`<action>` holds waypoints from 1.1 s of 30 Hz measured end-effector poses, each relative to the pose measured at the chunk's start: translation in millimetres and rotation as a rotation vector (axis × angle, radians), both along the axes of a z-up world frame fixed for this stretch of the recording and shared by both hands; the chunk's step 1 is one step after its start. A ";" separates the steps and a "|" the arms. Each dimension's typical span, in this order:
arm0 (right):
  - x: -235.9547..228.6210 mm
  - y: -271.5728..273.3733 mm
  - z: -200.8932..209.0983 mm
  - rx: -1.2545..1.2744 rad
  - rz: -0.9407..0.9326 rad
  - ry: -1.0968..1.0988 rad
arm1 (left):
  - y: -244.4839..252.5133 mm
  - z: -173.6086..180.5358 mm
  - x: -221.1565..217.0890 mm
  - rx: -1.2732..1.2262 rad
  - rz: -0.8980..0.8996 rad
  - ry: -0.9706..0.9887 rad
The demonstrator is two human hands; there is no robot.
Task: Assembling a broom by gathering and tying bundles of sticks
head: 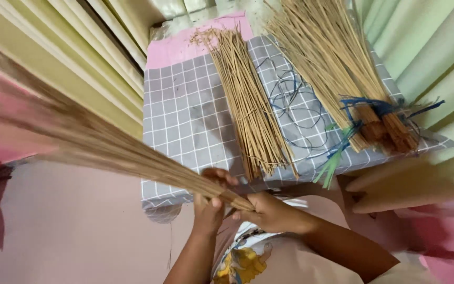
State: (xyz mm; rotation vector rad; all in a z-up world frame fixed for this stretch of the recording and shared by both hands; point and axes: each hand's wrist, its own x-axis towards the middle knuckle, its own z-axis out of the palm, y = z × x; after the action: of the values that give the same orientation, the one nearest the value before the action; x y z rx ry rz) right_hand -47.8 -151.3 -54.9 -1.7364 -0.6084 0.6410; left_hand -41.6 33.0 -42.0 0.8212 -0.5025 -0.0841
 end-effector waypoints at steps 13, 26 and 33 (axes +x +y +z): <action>-20.5 -5.7 -39.2 0.244 0.032 0.445 | 31.5 16.7 -27.2 1.870 0.824 -1.541; -8.8 -0.2 1.5 -0.139 -0.045 -0.053 | 2.2 43.0 -15.8 1.957 0.767 -1.525; 15.4 -15.1 11.0 -0.369 0.056 -0.047 | 1.8 7.5 11.1 2.118 0.906 -1.580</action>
State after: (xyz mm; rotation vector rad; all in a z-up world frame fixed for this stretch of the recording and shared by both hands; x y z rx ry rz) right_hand -32.4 -166.4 -43.9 -2.0875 -0.5996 0.7908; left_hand -30.4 34.8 -34.4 3.1581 -1.4425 1.2017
